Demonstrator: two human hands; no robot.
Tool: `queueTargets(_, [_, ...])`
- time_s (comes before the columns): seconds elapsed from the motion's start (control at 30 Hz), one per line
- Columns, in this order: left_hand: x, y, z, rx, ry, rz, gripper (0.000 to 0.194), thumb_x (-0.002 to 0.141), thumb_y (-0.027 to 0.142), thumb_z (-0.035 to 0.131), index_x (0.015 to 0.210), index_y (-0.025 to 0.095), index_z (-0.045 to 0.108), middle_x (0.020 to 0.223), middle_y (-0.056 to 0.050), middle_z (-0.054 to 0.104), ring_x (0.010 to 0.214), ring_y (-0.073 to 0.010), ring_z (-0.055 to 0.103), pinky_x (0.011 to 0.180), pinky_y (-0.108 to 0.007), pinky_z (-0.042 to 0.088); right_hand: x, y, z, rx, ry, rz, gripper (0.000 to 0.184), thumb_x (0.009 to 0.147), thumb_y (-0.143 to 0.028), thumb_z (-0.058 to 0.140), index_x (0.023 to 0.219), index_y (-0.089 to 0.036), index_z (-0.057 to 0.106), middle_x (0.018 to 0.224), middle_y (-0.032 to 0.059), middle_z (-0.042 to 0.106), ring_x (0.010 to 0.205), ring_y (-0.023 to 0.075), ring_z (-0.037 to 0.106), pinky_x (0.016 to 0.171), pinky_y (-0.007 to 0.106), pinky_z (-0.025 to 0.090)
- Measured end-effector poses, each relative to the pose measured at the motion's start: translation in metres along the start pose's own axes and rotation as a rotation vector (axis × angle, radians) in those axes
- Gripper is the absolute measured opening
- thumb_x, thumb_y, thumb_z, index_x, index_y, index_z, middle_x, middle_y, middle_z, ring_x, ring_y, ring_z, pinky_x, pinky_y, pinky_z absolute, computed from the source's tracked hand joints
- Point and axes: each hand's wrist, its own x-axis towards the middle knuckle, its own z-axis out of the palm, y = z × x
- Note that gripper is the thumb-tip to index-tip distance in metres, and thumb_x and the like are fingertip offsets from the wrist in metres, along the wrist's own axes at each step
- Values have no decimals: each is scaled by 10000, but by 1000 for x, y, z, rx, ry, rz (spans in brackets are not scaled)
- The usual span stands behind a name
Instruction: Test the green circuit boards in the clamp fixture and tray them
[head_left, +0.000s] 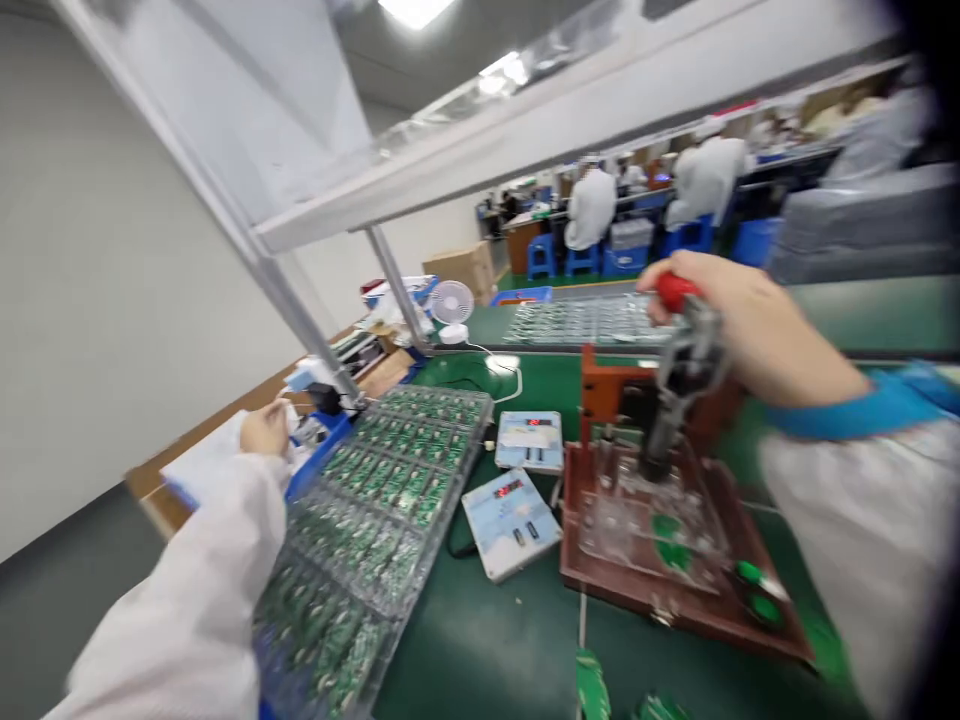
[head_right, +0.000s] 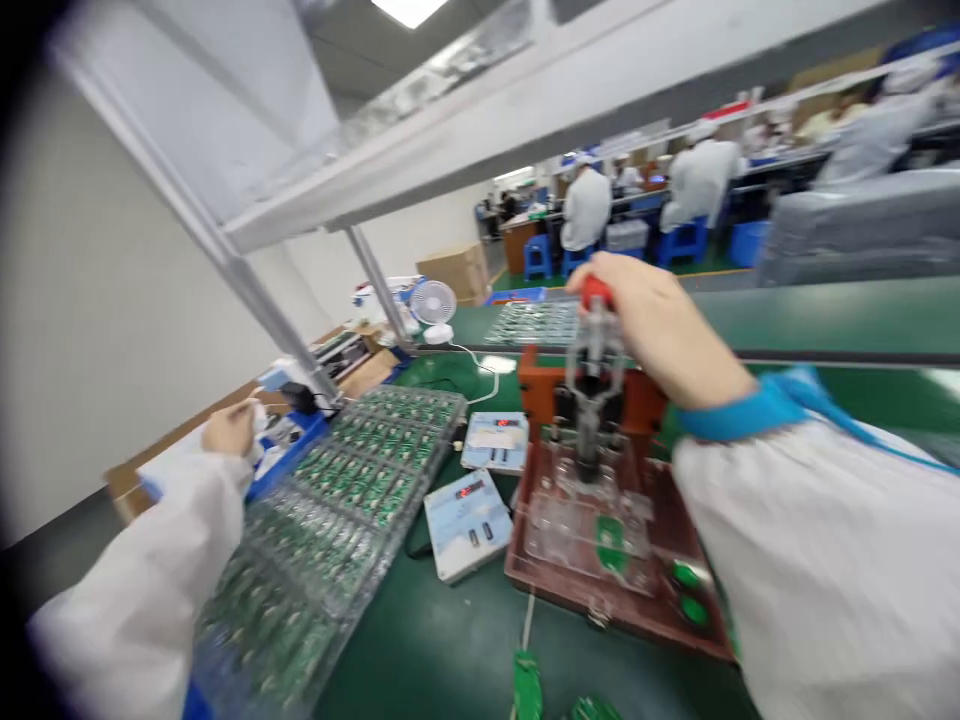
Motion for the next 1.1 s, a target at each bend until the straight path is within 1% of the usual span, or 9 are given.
queueTargets(0.1, [-60, 29, -15, -116, -68, 161, 261, 1042, 351, 464, 1056, 195, 674, 1026, 68, 678, 1062, -183, 615, 982, -325, 460, -5, -7, -6, 142, -15, 168, 374, 1061, -196, 355, 775, -194, 597, 710, -23, 563, 659, 88, 519, 727, 262, 428])
queueTargets(0.2, [-168, 60, -34, -398, -421, 718, 265, 1037, 397, 509, 1077, 241, 720, 1028, 51, 655, 946, -114, 615, 884, -230, 468, -1, -13, 1, 246, -29, 153, 395, 1075, -228, 351, 758, -190, 583, 653, -42, 506, 599, 92, 458, 691, 272, 408])
queueTargets(0.27, [-244, 85, -35, -540, -521, 984, 248, 1048, 255, 491, 1134, 261, 723, 1005, 2, 636, 839, -94, 624, 727, -167, 474, 1, -14, 3, 249, -34, 136, 414, 1080, -237, 350, 736, -197, 576, 649, -36, 499, 606, 104, 458, 692, 282, 409])
queueTargets(0.33, [-302, 114, -21, -590, -480, 1015, 245, 1035, 160, 493, 1095, 223, 722, 999, -33, 619, 778, -90, 617, 692, -170, 476, 0, -14, 2, 234, -22, 135, 418, 1075, -234, 359, 718, -206, 574, 684, -20, 509, 642, 120, 477, 701, 293, 415])
queueTargets(0.4, [-335, 141, 0, -560, -356, 1008, 264, 1031, 110, 468, 1116, 185, 706, 967, -51, 612, 748, -104, 612, 680, -190, 476, 0, -13, 1, 234, -13, 128, 417, 1064, -230, 364, 703, -222, 573, 710, -2, 518, 673, 138, 491, 709, 305, 419])
queueTargets(0.5, [-345, 174, 28, -503, -214, 1035, 288, 1035, 99, 437, 1154, 165, 691, 988, -74, 621, 802, -144, 634, 688, -223, 479, 0, -11, 0, 232, -21, 108, 414, 1050, -244, 362, 682, -239, 552, 706, 9, 529, 686, 159, 505, 734, 327, 416])
queueTargets(0.63, [-336, 198, 41, -392, -238, 1115, 304, 1033, 121, 442, 1156, 176, 715, 1080, -101, 633, 884, -202, 648, 726, -277, 510, 3, -5, 1, 239, -31, 63, 391, 1037, -291, 350, 698, -232, 534, 670, -5, 520, 658, 156, 509, 734, 335, 397])
queueTargets(0.83, [-330, 206, 42, -296, -224, 1207, 328, 1038, 142, 446, 1117, 209, 757, 1139, -110, 629, 924, -218, 643, 723, -287, 516, 6, 1, 2, 241, -40, 54, 413, 1029, -295, 347, 637, -268, 473, 642, 2, 535, 648, 171, 520, 712, 334, 391])
queueTargets(1.1, [-334, 206, 41, -232, -137, 1160, 363, 1014, 100, 437, 1123, 221, 761, 1087, -106, 638, 869, -213, 621, 671, -281, 487, 6, -4, 2, 234, -40, 79, 429, 1039, -285, 339, 632, -258, 471, 647, -3, 511, 662, 169, 505, 743, 320, 380])
